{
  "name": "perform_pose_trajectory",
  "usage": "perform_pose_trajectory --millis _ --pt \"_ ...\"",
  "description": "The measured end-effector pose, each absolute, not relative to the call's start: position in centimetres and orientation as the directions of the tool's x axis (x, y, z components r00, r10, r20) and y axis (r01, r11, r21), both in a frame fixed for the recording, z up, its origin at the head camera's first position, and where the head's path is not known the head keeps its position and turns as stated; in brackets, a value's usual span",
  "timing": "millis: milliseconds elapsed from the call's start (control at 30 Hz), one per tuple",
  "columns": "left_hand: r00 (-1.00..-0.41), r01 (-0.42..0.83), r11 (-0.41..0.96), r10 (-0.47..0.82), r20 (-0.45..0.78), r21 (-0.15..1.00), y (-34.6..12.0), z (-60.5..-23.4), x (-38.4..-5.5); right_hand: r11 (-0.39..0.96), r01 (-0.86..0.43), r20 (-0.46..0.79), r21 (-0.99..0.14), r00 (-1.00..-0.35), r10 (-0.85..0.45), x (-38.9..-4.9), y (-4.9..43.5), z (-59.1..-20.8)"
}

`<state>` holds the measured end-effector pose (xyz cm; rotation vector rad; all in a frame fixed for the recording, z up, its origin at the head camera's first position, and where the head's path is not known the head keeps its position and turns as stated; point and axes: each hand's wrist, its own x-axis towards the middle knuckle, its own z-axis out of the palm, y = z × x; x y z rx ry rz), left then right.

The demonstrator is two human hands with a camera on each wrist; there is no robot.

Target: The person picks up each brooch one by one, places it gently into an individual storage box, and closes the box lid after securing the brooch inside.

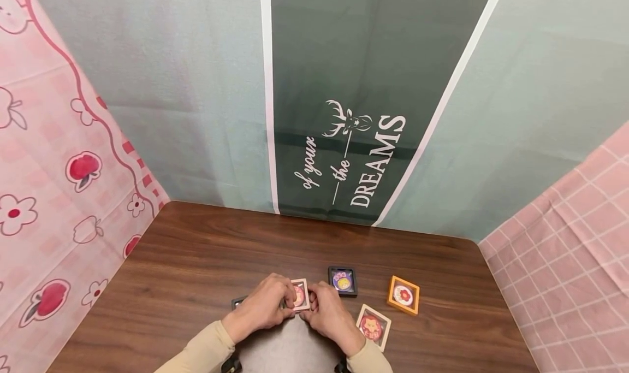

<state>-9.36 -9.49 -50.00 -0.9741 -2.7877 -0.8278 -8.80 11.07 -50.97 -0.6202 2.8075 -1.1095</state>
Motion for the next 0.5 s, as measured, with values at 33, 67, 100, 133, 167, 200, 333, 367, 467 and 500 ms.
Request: perform_pose_trajectory --millis 33,67,100,133,167,200,333,367,467,500 --pt "-0.798 0.593 0.655 0.554 0.237 0.468 -9.5 -50.0 -9.4 0.662 -0.344 0.089 -0.666 -0.918 -0.387 -8.8 11.1 -51.0" --pt "-0.801 0.59 0.657 0.551 0.235 0.47 -9.5 -50.0 -9.3 0.664 -0.346 0.092 -0.662 -0.917 -0.387 -8.8 11.1 -50.9" --pt "-0.806 0.582 0.659 0.546 0.23 0.476 -9.5 -50.0 -9.3 0.665 -0.348 0.092 -0.661 -0.917 -0.388 -8.8 11.1 -50.9" --pt "-0.81 0.576 0.662 0.541 0.227 0.48 -9.5 -50.0 -9.3 0.665 -0.347 0.091 -0.661 -0.917 -0.388 -8.8 11.0 -50.8" --pt "-0.812 0.573 0.662 0.538 0.225 0.484 -9.5 -50.0 -9.3 0.665 -0.346 0.088 -0.662 -0.917 -0.389 -8.7 11.0 -50.7" --pt "-0.815 0.568 0.663 0.535 0.222 0.488 -9.6 -50.0 -9.3 0.667 -0.342 0.081 -0.663 -0.917 -0.39 -8.7 11.0 -50.7" --pt "-0.822 0.553 0.665 0.534 0.198 0.502 -9.8 -49.8 -9.3 0.64 -0.33 0.059 -0.694 -0.912 -0.407 -8.8 11.0 -50.2" --pt "-0.823 0.549 0.664 0.535 0.19 0.508 -9.8 -49.7 -9.3 0.625 -0.328 0.055 -0.708 -0.909 -0.414 -8.8 11.1 -50.1" --pt "-0.831 0.538 0.671 0.522 0.19 0.511 -9.9 -49.3 -9.2 0.582 -0.341 0.07 -0.738 -0.897 -0.437 -9.2 11.9 -49.6" --pt "-0.835 0.536 0.673 0.511 0.202 0.509 -9.9 -49.2 -9.3 0.587 -0.357 0.084 -0.727 -0.894 -0.439 -9.4 12.2 -49.3"
